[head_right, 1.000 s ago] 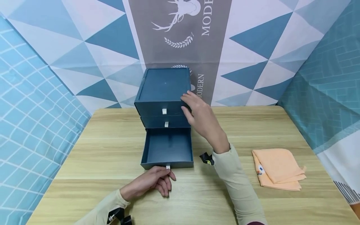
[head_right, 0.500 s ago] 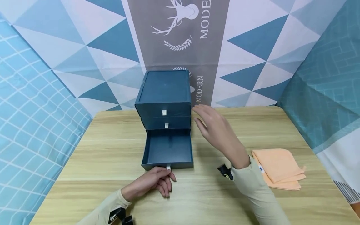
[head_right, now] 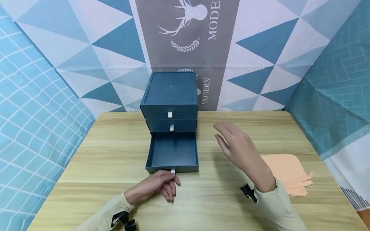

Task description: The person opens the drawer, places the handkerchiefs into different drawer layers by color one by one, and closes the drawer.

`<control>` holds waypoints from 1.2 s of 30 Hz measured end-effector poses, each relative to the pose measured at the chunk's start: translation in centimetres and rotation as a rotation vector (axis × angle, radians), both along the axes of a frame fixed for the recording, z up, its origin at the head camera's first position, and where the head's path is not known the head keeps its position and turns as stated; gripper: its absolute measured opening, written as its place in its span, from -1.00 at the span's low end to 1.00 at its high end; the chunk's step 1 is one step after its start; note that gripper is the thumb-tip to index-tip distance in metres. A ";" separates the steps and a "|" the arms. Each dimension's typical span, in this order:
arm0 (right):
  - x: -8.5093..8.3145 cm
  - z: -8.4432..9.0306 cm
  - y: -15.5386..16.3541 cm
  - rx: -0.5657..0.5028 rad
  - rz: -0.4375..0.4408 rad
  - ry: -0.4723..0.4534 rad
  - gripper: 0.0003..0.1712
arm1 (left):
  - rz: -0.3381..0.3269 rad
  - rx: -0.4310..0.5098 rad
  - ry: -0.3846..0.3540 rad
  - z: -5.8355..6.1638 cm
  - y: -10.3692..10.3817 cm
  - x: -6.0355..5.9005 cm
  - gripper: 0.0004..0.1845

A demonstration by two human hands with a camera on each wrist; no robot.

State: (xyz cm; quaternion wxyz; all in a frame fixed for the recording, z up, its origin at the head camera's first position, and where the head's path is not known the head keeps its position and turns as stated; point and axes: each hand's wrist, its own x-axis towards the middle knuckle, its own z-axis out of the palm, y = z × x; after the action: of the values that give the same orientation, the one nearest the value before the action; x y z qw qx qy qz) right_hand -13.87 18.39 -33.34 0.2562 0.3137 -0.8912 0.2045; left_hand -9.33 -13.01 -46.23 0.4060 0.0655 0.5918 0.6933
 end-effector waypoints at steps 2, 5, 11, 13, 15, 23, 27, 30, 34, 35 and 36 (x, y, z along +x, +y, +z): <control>0.5 -0.2 0.6 0.001 -0.016 0.001 -0.53 | 0.000 -0.001 0.001 0.0 0.0 0.0 -0.57; 1.3 -0.5 1.7 -0.004 -0.035 0.009 -0.51 | 0.000 0.000 0.005 0.1 0.0 0.0 -0.57; 2.1 -1.4 3.9 -0.006 -0.082 0.022 -0.48 | 0.009 0.000 0.009 0.2 -0.1 0.1 -0.56; 2.4 -1.8 4.6 -0.003 -0.106 0.009 -0.49 | 0.010 0.000 0.008 0.2 -0.1 0.2 -0.56; 2.6 -2.4 5.3 0.000 -0.130 -0.009 -0.50 | 0.006 0.000 0.006 0.3 -0.1 0.2 -0.56; 3.3 -4.1 7.9 -0.010 -0.216 -0.075 -0.51 | 0.004 -0.008 0.003 0.3 0.0 0.1 -0.57; 3.4 -4.7 8.8 -0.009 -0.268 -0.134 -0.55 | 0.008 -0.011 0.003 0.3 0.0 0.1 -0.57; 3.4 -5.2 9.4 -0.018 -0.309 -0.178 -0.59 | 0.005 -0.012 0.000 0.3 0.0 0.1 -0.56; 3.3 -5.6 10.2 -0.038 -0.330 -0.199 -0.61 | -0.001 -0.009 -0.007 0.1 0.0 0.1 -0.56; 3.2 -5.7 10.4 -0.043 -0.331 -0.199 -0.61 | -0.003 -0.007 -0.005 0.1 0.0 0.1 -0.56; 3.1 -5.8 10.6 -0.048 -0.334 -0.202 -0.60 | -0.003 -0.005 -0.006 0.1 0.0 0.0 -0.56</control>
State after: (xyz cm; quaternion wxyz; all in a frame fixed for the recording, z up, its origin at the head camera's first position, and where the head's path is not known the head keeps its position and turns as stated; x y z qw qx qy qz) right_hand -10.75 28.98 -39.12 0.2033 0.1329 -0.9469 0.2109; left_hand -9.29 -13.04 -46.14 0.4089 0.0633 0.5924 0.6913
